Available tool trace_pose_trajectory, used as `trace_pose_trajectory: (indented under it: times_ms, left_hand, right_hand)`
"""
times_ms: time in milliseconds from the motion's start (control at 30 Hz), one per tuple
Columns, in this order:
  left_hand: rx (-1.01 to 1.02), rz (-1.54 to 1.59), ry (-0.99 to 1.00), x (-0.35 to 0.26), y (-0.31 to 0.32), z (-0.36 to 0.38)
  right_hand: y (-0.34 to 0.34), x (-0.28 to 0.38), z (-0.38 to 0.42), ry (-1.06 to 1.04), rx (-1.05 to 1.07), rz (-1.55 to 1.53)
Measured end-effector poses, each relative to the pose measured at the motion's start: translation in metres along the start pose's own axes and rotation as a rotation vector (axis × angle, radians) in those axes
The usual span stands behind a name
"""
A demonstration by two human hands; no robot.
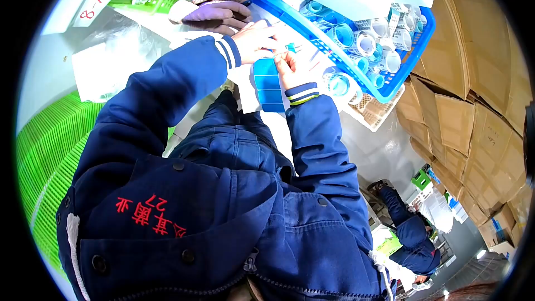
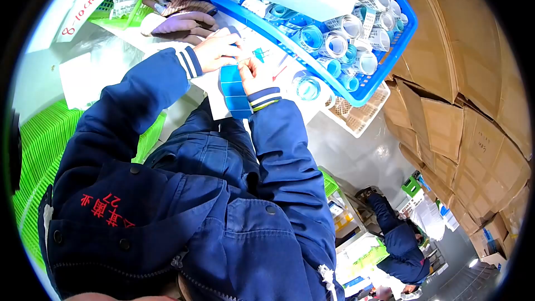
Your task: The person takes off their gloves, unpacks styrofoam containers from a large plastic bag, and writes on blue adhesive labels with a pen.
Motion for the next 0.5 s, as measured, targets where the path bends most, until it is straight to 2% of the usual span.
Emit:
trace_pose_trajectory:
  times_ms: [67, 167, 267, 300, 367, 400, 433, 500]
  left_hand:
    - [-0.032, 0.07, 0.03, -0.003, -0.005, 0.002]
    - [-0.108, 0.079, 0.023, 0.003, -0.012, 0.002]
    - [-0.072, 0.062, 0.044, -0.004, -0.01, 0.001]
    - [-0.065, 0.041, 0.07, -0.007, -0.01, 0.0]
    - [-0.121, -0.033, 0.15, -0.008, -0.008, 0.003]
    - [-0.134, -0.063, 0.112, -0.002, -0.005, 0.004]
    - [-0.146, -0.091, 0.072, -0.001, -0.006, 0.004]
    - [-0.041, -0.053, -0.021, 0.006, -0.006, -0.001]
  right_hand:
    - [-0.007, -0.001, 0.001, -0.007, -0.004, 0.005]
    - [-0.021, 0.001, 0.007, 0.088, -0.032, -0.198]
    - [-0.04, 0.029, 0.025, 0.144, -0.18, -0.194]
    - [-0.055, 0.019, 0.021, -0.001, -0.217, -0.122]
    - [-0.072, 0.04, 0.039, -0.057, -0.3, -0.113]
    - [-0.088, 0.026, 0.042, 0.01, -0.35, -0.213]
    - [-0.092, 0.044, 0.052, 0.039, -0.361, -0.308]
    - [-0.099, 0.07, 0.064, 0.041, -0.371, -0.467]
Point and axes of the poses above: each hand's wrist, its own z-axis away from the middle knuckle, its own y-axis out of the palm, x = y × z, the point moved 8 cm from there along -z, towards the middle knuckle, and after that the axes turned 6 degrees about -z, right-handed, at the moved point
